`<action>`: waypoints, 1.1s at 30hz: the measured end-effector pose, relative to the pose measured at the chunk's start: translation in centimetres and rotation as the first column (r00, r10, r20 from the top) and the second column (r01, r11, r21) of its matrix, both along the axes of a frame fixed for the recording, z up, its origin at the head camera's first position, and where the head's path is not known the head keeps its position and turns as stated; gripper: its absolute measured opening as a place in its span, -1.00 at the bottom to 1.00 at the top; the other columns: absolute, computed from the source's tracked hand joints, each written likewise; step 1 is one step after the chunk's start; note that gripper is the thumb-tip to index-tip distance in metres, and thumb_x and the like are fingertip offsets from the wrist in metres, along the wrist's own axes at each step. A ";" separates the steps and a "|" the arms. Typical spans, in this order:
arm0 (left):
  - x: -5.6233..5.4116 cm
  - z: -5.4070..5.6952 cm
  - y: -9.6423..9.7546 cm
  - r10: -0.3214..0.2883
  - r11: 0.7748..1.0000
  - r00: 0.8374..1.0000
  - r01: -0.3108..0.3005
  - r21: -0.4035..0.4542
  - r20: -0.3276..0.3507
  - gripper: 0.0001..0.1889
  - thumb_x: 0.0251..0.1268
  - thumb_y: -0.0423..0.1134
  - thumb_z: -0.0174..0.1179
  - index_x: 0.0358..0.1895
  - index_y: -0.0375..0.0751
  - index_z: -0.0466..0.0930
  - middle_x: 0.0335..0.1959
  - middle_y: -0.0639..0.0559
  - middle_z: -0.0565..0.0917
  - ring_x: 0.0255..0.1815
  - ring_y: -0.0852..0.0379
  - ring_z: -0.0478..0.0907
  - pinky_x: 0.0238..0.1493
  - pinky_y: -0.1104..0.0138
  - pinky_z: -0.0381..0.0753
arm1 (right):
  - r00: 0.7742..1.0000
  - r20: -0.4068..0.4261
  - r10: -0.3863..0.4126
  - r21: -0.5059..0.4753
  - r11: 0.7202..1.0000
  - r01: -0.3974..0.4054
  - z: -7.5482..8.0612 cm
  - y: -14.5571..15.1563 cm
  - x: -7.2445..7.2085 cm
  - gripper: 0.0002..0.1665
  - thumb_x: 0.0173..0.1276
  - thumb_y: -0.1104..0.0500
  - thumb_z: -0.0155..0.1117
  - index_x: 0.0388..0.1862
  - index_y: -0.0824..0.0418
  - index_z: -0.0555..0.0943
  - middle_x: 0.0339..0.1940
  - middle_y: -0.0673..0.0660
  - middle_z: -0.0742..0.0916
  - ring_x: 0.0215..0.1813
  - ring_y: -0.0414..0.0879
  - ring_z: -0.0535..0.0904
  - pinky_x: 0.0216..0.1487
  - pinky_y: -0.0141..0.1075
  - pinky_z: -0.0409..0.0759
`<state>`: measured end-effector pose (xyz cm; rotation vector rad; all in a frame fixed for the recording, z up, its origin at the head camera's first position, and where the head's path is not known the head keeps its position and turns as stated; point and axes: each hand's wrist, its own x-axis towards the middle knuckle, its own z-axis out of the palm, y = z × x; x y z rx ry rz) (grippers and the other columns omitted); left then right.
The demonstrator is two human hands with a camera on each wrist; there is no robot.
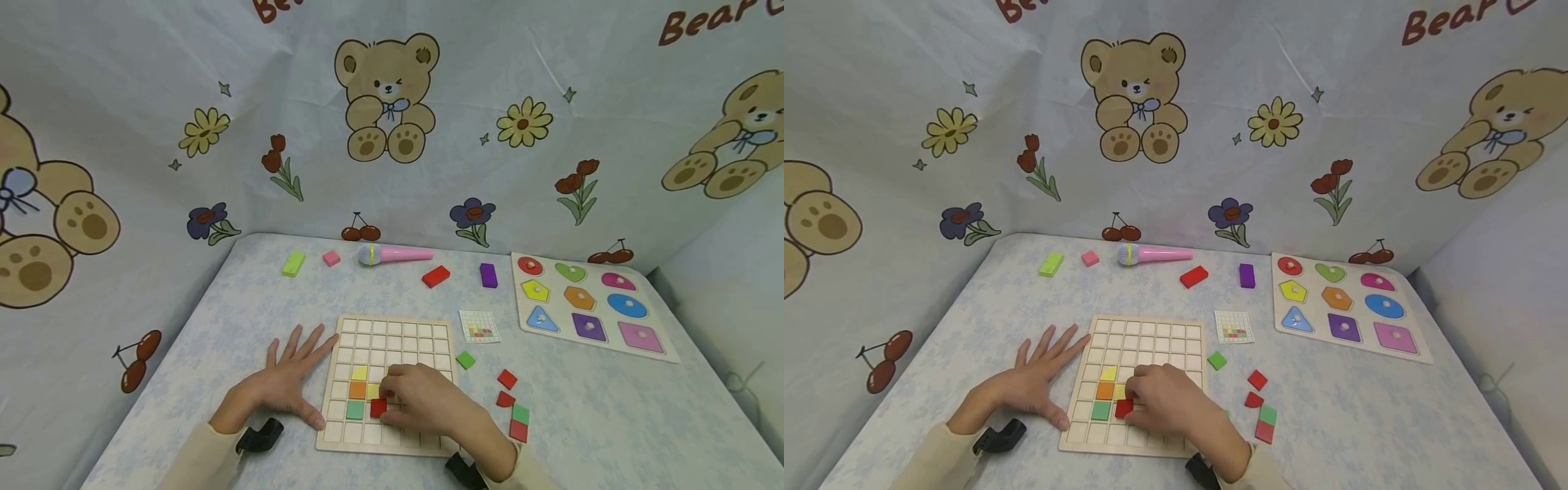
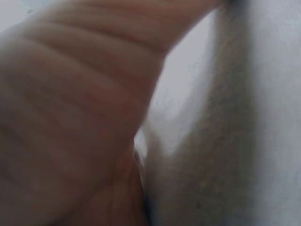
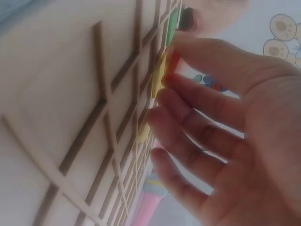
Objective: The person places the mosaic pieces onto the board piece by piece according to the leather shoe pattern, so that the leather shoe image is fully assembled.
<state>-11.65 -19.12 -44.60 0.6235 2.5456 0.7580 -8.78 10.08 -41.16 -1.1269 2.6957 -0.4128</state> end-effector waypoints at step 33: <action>-0.1 -0.3 0.1 0.013 0.999 1.000 -0.013 -0.049 0.006 0.49 -0.45 0.39 0.59 0.66 0.09 -0.16 0.68 -0.13 -0.33 0.59 -0.37 -0.63 0.33 -0.45 -0.59 | 0.995 0.051 -0.089 -0.023 0.996 0.090 -0.2 2.5 -0.1 -0.77 0.23 0.00 0.48 -0.16 0.00 0.72 -0.30 -0.18 0.66 -0.36 -0.35 0.45 -0.23 -0.39 0.53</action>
